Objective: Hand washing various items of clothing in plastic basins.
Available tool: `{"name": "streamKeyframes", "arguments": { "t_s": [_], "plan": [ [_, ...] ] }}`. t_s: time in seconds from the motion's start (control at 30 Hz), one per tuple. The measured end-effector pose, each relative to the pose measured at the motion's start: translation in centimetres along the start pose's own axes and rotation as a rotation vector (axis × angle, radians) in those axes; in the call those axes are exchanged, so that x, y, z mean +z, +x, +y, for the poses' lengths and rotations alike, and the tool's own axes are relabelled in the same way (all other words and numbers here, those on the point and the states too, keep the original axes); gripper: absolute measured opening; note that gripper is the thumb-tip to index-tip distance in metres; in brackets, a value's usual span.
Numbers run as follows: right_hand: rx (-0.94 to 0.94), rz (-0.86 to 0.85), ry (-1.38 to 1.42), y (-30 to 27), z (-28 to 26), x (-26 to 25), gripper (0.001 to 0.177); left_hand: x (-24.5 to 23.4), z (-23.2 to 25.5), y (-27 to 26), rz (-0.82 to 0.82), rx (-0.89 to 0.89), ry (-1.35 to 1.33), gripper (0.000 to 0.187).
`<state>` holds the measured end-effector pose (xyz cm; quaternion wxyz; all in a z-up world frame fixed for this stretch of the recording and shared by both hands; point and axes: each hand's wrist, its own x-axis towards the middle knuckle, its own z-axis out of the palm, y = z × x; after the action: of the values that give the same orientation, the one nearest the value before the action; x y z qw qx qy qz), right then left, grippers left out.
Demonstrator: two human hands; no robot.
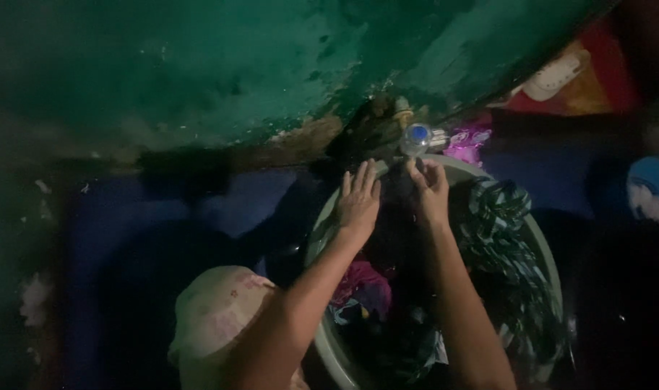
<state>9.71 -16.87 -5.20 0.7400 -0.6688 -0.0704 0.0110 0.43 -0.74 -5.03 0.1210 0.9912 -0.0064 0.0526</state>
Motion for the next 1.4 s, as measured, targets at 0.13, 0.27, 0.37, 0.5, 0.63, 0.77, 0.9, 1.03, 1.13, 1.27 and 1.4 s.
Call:
{"name": "streamKeyframes", "arguments": {
  "t_s": [0.13, 0.27, 0.37, 0.5, 0.63, 0.77, 0.9, 1.03, 1.13, 1.27, 1.4],
  "plan": [
    [0.079, 0.029, -0.294, -0.4, -2.9, 1.8, 0.023, 0.9, 0.1, 0.1, 0.033, 0.025, 0.014, 0.050],
    [-0.024, -0.098, -0.320, 0.8, 0.4, -0.6, 0.031, 2.8, 0.1, 0.3, 0.226, 0.007, 0.028, 0.041],
    [-0.002, -0.107, -0.311, 0.7, -0.6, 0.3, 0.026, 2.9, 0.0, 0.3, 0.266, 0.007, 0.058, 0.039],
    [-0.012, -0.131, -0.290, 1.0, -0.2, 0.3, 0.031, 4.1, 0.1, 0.7, 0.312, 0.002, 0.007, 0.035],
    [-0.009, -0.114, -0.337, 0.6, -1.3, 1.2, 0.026, 1.6, 0.0, 0.0, 0.207, 0.013, 0.033, 0.041],
    [-0.003, -0.117, -0.383, 0.6, -1.7, 1.5, 0.032, 0.9, 0.2, 0.0, 0.178, -0.004, 0.026, 0.043],
    [0.021, -0.147, -0.478, -0.4, -4.7, 3.2, 0.028, 3.7, 0.3, 0.7, 0.212, -0.035, 0.064, 0.045],
    [-0.056, -0.161, -0.434, 0.6, -1.8, 1.4, 0.026, -0.1, 0.2, -0.2, 0.079, -0.002, 0.066, 0.051],
    [-0.087, -0.136, -0.552, 0.6, -1.8, 1.5, 0.026, -1.1, 0.2, -0.5, 0.096, -0.001, 0.114, 0.059],
    [-0.099, -0.157, -0.514, 0.8, -1.7, 1.5, 0.021, 2.3, 0.3, 0.1, 0.153, -0.018, 0.038, 0.044],
    [-0.099, -0.152, -0.499, 0.7, -1.8, 1.7, 0.021, 1.4, 0.2, -0.3, 0.164, 0.000, 0.044, 0.043]
  ]
}}
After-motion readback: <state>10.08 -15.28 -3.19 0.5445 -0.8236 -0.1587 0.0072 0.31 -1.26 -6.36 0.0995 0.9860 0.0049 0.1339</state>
